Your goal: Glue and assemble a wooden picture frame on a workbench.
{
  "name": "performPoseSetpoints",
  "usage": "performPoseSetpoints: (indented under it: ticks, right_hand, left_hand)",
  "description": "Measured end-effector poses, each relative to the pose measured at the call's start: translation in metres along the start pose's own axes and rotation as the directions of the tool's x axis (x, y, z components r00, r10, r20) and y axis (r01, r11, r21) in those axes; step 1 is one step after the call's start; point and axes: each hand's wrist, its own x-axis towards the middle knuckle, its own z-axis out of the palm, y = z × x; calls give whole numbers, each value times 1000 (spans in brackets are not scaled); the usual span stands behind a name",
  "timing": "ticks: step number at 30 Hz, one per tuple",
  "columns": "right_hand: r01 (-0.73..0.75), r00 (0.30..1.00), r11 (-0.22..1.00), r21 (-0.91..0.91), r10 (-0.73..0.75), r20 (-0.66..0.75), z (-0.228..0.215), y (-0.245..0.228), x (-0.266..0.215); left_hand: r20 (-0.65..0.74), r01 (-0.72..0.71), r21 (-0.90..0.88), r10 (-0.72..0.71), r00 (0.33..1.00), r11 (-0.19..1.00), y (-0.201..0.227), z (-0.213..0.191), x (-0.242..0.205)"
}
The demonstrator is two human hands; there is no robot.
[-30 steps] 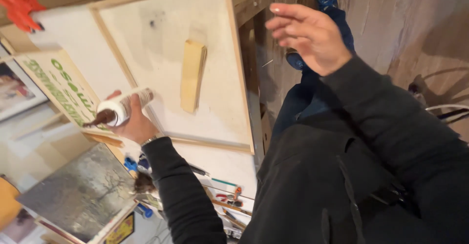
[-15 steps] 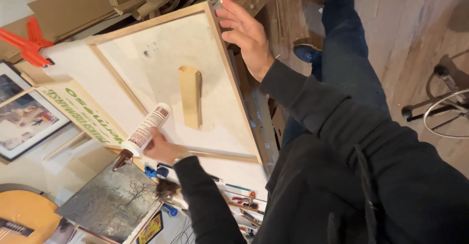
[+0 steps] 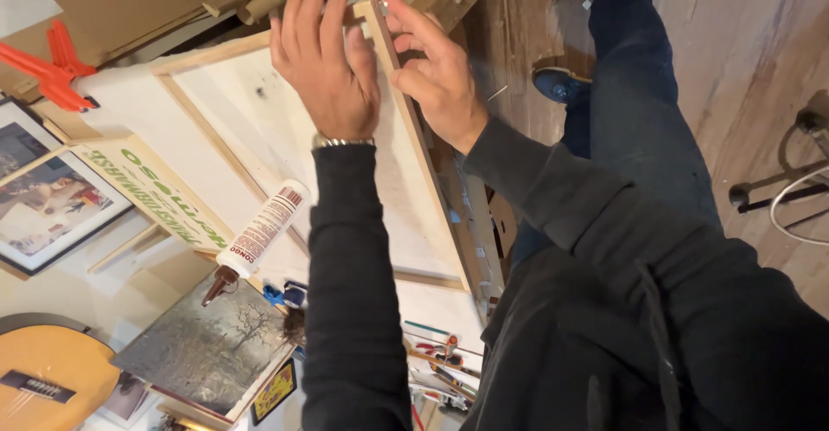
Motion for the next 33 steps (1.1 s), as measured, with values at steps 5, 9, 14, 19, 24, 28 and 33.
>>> performPoseSetpoints:
  ticks: [5, 9, 14, 19, 24, 28, 33]
  right_hand:
    - [15, 1000, 999, -40, -15, -7, -5, -2, 2]
    - [-3, 1000, 999, -36, 3, -15, -3, 3, -1]
    - [-17, 1000, 1000, -4, 17, -17, 0, 3, -1]
    - [3, 1000, 998, 55, -2, -10, 3, 2, 3]
    - [-8, 1000, 1000, 21, 9, -5, 7, -2, -2]
    - [14, 1000, 999, -37, -15, -14, 7, 2, 2]
    - [40, 999, 987, -157, -44, -22, 8, -1, 0]
  left_hand:
    - [92, -19, -129, 31, 995, 992, -13, 12, 9]
    - [114, 52, -207, -29, 993, 977, -10, 15, 13]
    - [57, 52, -205, -41, 998, 977, -10, 16, 9]
    - [153, 70, -281, -27, 988, 957, -21, -6, 27]
    - [469, 25, -211, 79, 880, 977, -48, -41, 35]
    - [476, 10, -298, 139, 868, 954, -64, -34, 31]
    - [446, 86, -279, 50, 894, 956, -62, -29, 24]
